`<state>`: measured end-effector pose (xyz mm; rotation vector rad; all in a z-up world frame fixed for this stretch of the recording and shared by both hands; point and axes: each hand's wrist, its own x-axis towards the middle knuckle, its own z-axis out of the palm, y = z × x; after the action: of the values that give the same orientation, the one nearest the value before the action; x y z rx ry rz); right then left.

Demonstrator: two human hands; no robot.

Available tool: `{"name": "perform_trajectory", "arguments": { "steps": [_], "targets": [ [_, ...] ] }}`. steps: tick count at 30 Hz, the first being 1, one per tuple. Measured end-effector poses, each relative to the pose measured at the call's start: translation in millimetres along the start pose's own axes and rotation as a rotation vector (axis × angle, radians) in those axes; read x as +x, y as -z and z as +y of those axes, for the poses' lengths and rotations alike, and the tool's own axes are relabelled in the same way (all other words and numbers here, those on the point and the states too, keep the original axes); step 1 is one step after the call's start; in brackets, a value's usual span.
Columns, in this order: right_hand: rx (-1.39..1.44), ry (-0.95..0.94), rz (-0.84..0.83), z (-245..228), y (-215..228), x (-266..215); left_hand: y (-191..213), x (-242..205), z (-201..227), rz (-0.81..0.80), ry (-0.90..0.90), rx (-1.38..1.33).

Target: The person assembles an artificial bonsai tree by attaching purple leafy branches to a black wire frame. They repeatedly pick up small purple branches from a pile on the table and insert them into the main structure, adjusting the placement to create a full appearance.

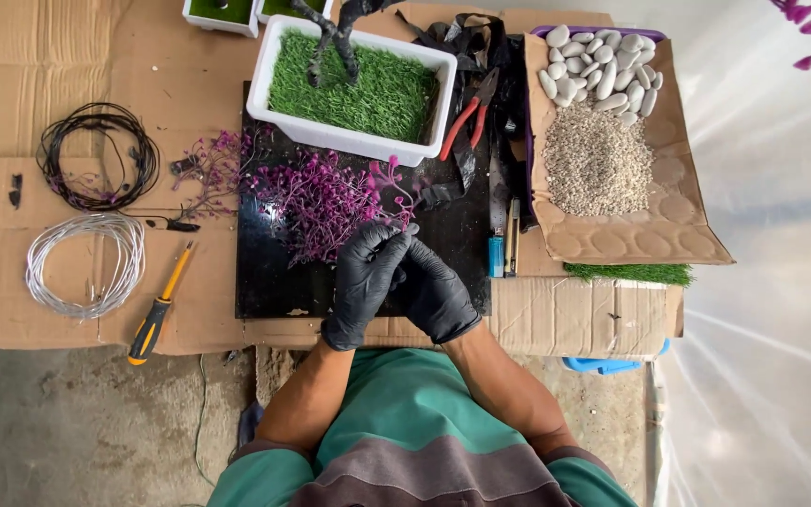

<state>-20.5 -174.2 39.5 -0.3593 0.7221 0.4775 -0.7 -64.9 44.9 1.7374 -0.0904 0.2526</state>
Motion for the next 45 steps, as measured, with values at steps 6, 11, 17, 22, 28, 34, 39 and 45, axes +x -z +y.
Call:
{"name": "perform_trajectory", "arguments": {
  "steps": [6,11,17,22,28,34,39,45],
  "targets": [
    [-0.627,0.717,0.089,-25,30,14,-8,11,2,-0.037,0.046,-0.019],
    [-0.854,1.017,0.052,-62,37,15,-23,24,12,-0.11,-0.175,0.067],
    [-0.88,1.164,0.244,-90,37,3,-38,50,26,-0.195,-0.509,0.278],
    [-0.858,1.306,0.295,-105,29,-4,-64,64,33,-0.157,-0.536,0.178],
    [-0.91,1.416,0.237,-127,-17,-32,-69,94,58,-0.107,-0.727,0.348],
    [-0.881,1.641,0.177,-164,-77,-49,-78,143,105,0.043,-0.836,0.454],
    [-0.826,1.812,0.192,-211,-110,-14,-102,196,109,0.129,-0.826,0.43],
    [-0.767,2.047,0.091,-256,-108,40,-129,222,108,0.079,-0.738,0.501]
  ]
}}
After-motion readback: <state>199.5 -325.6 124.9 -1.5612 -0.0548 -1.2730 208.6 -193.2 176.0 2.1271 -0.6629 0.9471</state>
